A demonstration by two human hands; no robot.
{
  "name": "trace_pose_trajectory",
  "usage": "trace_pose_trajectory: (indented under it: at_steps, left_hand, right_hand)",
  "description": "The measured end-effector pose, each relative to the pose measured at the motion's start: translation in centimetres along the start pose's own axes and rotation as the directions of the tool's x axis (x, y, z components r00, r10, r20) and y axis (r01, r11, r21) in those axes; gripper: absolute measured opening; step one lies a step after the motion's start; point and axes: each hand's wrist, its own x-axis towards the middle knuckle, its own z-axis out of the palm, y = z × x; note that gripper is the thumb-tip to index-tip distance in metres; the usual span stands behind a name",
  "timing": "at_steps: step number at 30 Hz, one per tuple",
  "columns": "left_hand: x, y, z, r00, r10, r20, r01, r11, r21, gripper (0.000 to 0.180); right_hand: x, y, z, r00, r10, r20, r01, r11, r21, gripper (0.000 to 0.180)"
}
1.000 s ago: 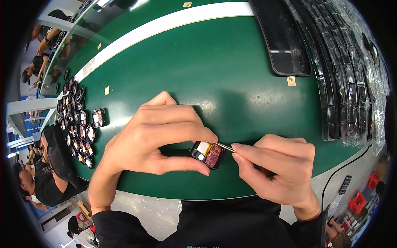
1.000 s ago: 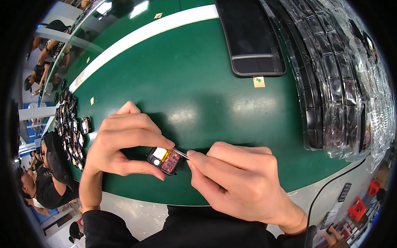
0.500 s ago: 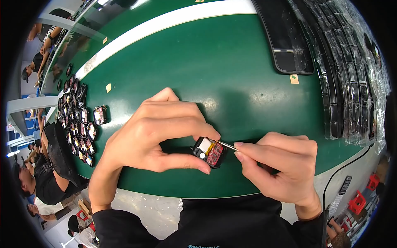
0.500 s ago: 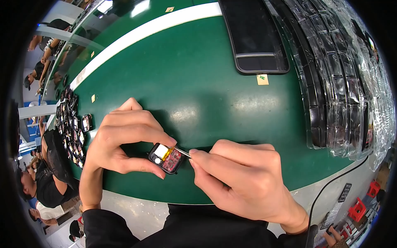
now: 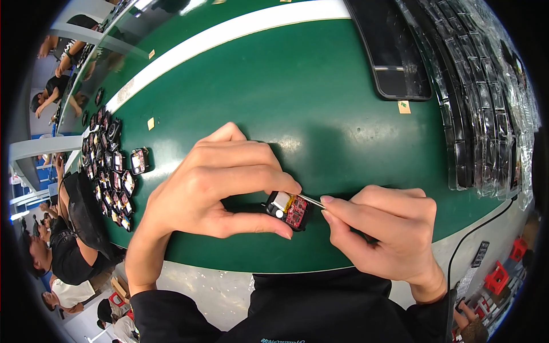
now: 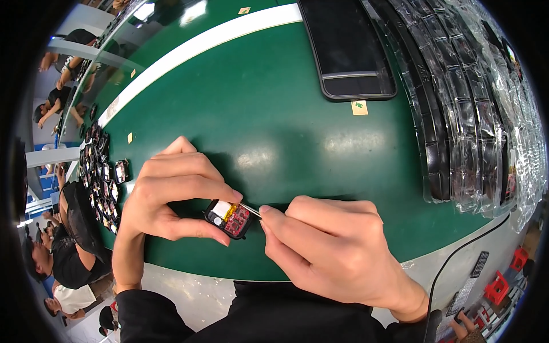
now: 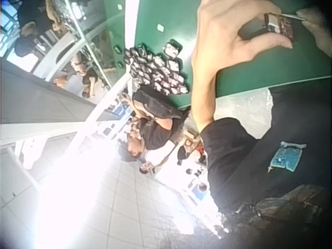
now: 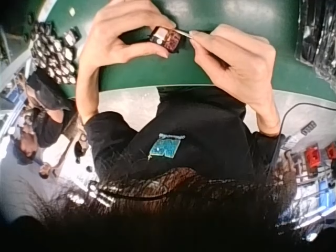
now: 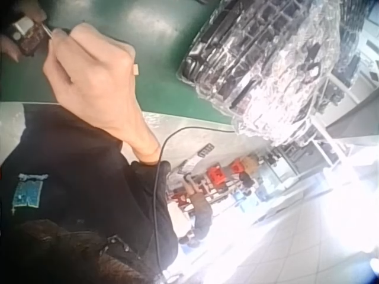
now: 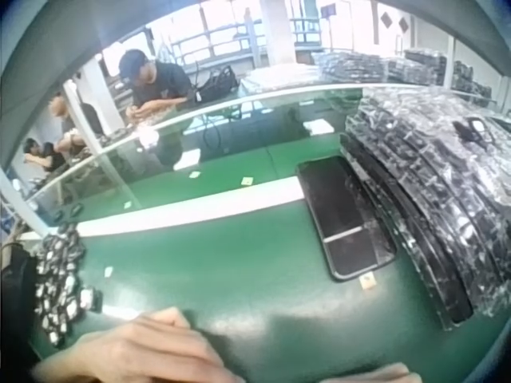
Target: Using tweezers to assemble small electronic components into a smartwatch case at a workbench.
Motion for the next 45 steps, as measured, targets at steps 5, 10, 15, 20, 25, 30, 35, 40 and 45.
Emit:
trace_pose_trajectory:
  at_steps: [5,10,15,20,25,30,35,40,45]
  left_hand:
    - [-0.1,0.0,-0.1,1.0,0.004,-0.006,-0.004,1.0,0.002,0.055]
    - [0.1,0.2,-0.2,1.0,-0.021,0.003,0.021,1.0,0.001,0.054]
    - [-0.1,0.2,0.1,1.0,-0.023,-0.01,0.023,1.0,-0.013,0.053]
    - [-0.1,0.3,0.0,0.999,-0.041,0.003,0.041,0.999,-0.017,0.055]
    - [-0.3,0.4,-0.2,0.998,-0.055,0.006,0.055,0.998,0.003,0.055]
    - [-0.1,0.2,-0.3,0.999,-0.042,-0.003,0.042,0.999,-0.002,0.056]
    - [0.8,1.2,-0.3,0.998,-0.025,-0.063,0.029,0.998,0.061,0.047]
    - [0.3,1.2,0.8,0.995,0.041,-0.093,-0.025,0.986,0.168,0.045]
    - [0.3,1.4,-0.2,0.956,-0.201,-0.216,0.198,0.98,-0.034,0.043]
  right_hand:
    - [0.0,0.0,-0.1,1.0,-0.008,-0.007,0.008,1.0,0.001,0.023]
    - [-0.4,0.2,-0.2,0.997,-0.065,0.03,0.067,0.996,-0.061,0.029]
    - [-0.3,0.1,-0.3,0.998,-0.063,0.004,0.063,0.997,-0.054,0.028]
    - [-0.7,0.3,0.1,0.999,-0.049,-0.012,0.048,0.998,-0.036,0.028]
    - [-0.7,-0.1,-0.1,0.989,-0.131,0.07,0.141,0.978,-0.152,0.023]
    - [-0.6,0.1,-0.3,0.988,-0.149,0.04,0.153,0.973,-0.17,0.021]
    - [0.0,-0.1,-1.0,0.977,-0.112,-0.181,0.088,0.987,-0.137,0.021]
    - [-0.6,-0.3,-1.0,0.969,-0.045,-0.244,0.024,0.996,-0.087,0.019]
    - [-1.5,-0.6,-0.6,0.939,0.054,-0.339,-0.039,0.998,0.05,0.015]
